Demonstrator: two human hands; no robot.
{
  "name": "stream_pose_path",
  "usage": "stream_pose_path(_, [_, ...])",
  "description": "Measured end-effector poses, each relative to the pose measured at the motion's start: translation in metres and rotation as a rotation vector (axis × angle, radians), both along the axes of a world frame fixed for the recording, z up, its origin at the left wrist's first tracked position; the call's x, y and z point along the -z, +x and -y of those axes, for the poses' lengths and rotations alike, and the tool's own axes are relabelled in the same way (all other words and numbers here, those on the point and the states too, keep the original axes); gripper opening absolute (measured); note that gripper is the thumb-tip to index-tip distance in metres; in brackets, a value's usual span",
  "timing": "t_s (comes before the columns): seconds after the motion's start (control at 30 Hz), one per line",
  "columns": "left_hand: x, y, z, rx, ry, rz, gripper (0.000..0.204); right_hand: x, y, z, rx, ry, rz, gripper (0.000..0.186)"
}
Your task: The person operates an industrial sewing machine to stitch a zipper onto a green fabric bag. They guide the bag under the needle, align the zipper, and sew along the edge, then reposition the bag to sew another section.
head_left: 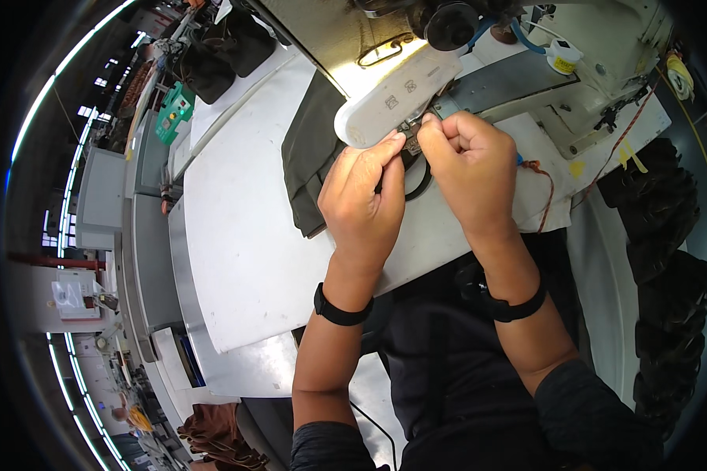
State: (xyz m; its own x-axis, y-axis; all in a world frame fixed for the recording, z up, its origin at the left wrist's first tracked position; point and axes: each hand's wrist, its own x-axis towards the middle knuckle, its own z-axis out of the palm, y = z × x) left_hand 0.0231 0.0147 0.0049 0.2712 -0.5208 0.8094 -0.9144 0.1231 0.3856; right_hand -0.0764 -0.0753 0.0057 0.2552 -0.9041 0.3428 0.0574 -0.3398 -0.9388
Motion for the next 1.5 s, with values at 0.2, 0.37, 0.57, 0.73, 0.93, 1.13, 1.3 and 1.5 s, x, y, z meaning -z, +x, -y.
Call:
stream_pose_path(0.2, [-0.001,-0.002,0.002,-0.019,0.001,0.019,0.019,0.002,0.002,0.000,0.066,-0.155,-0.016,0.016])
stream_pose_path(0.37, [0.001,0.000,0.002,-0.045,-0.004,0.108,0.021,-0.005,-0.008,0.012,-0.147,-0.128,-0.055,0.009])
stream_pose_path(0.57, [0.003,-0.003,0.001,-0.071,0.001,0.127,0.020,-0.026,-0.014,0.033,-0.504,0.280,0.158,0.017])
stream_pose_path(0.73, [0.005,0.000,0.004,-0.088,-0.058,0.154,0.021,-0.025,-0.017,0.039,-0.562,0.291,0.173,0.017])
stream_pose_path(0.93, [0.004,-0.006,0.004,-0.123,-0.046,0.091,0.020,-0.027,-0.016,0.039,-0.552,0.227,0.110,0.013])
stream_pose_path(1.13, [0.001,-0.007,0.005,-0.136,-0.039,0.101,0.017,-0.025,-0.016,0.040,-0.554,0.198,0.099,0.012])
stream_pose_path(1.3, [0.000,-0.009,0.006,-0.167,-0.037,0.120,0.016,-0.024,-0.017,0.040,-0.559,0.201,0.098,0.012])
stream_pose_path(1.5, [-0.002,-0.013,0.006,-0.212,-0.025,0.129,0.016,-0.026,-0.016,0.039,-0.548,0.209,0.100,0.012])
